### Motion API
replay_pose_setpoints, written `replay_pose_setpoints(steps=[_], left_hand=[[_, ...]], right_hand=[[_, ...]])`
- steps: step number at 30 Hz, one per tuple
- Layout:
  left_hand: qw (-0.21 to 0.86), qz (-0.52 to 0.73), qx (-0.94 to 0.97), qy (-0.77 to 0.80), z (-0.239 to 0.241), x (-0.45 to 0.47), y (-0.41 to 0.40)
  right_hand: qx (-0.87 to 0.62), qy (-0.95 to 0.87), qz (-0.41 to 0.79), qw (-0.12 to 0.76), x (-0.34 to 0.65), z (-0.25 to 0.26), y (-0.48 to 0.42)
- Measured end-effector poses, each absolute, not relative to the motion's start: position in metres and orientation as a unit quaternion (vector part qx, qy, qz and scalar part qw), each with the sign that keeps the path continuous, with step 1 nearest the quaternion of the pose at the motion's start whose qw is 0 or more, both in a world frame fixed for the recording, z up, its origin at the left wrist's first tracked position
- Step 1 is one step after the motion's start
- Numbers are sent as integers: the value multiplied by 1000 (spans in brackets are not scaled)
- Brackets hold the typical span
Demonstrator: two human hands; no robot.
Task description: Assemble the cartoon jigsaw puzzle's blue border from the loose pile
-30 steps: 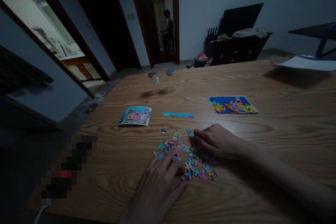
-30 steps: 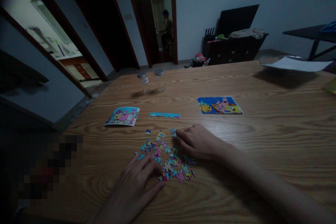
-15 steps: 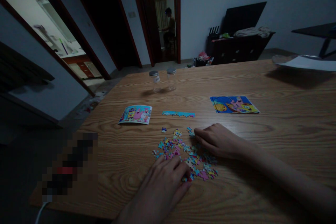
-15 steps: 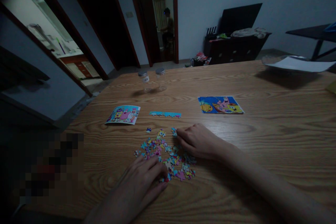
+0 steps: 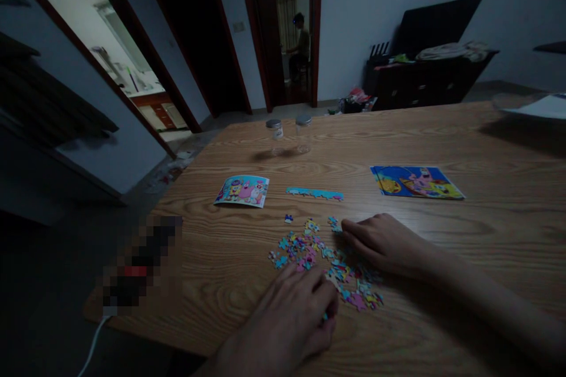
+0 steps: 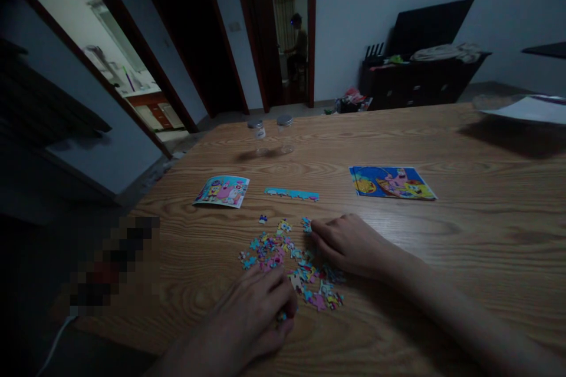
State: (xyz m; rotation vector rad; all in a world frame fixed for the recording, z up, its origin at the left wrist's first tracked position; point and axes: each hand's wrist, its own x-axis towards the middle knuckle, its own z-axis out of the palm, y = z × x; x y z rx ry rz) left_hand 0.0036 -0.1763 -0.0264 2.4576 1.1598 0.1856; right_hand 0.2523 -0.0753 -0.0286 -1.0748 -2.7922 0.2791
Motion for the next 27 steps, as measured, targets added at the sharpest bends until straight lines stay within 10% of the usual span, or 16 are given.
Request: replay_pose_setpoints(steps=[27], left_hand=[[309,78,848,423,-7,4,-174]], right_hand=[[-363,-924,100,67,252,-26,-77]])
